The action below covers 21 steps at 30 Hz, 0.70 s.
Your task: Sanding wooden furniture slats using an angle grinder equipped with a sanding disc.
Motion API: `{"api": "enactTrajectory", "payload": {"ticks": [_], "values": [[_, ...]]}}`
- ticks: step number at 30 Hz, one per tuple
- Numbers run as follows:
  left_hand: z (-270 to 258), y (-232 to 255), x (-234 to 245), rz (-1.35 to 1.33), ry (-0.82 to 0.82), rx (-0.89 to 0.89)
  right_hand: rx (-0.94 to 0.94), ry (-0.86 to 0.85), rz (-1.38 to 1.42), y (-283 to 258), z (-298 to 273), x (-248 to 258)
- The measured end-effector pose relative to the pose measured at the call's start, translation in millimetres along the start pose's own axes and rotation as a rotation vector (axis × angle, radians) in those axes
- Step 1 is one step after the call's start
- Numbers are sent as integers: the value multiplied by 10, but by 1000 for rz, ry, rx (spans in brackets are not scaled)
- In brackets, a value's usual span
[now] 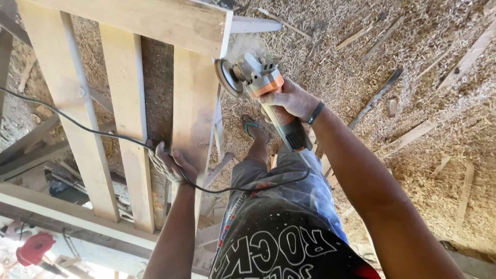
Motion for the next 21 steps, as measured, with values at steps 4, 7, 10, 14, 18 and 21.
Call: {"api": "enactTrajectory", "payload": {"ticks": [4, 7, 10, 14, 18, 21], "values": [[18, 39, 36, 9, 9, -14, 12, -39, -29, 87, -9, 57], [13, 74, 34, -11, 1, -7, -23, -38, -32, 89, -115, 57], [23, 62, 45, -8, -2, -2, 18, -14, -155, 163, -114, 107], [-2, 4, -6, 6, -3, 9, 93, -16, -30, 243, -118, 104], [-6, -11, 12, -2, 6, -6, 95, -31, 28, 117, -72, -45], [-13, -66, -37, -20, -6, 22, 6, -9, 60, 74, -75, -122]]}}
Point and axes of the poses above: each hand's wrist, its own z-axis towards the middle knuckle, its own x-axis out of the back of the hand, y = z × x, the point moved 4 cm from there along z, towards the middle knuckle, and after that the axes turned 4 degrees about y, right-handed, at the moved point
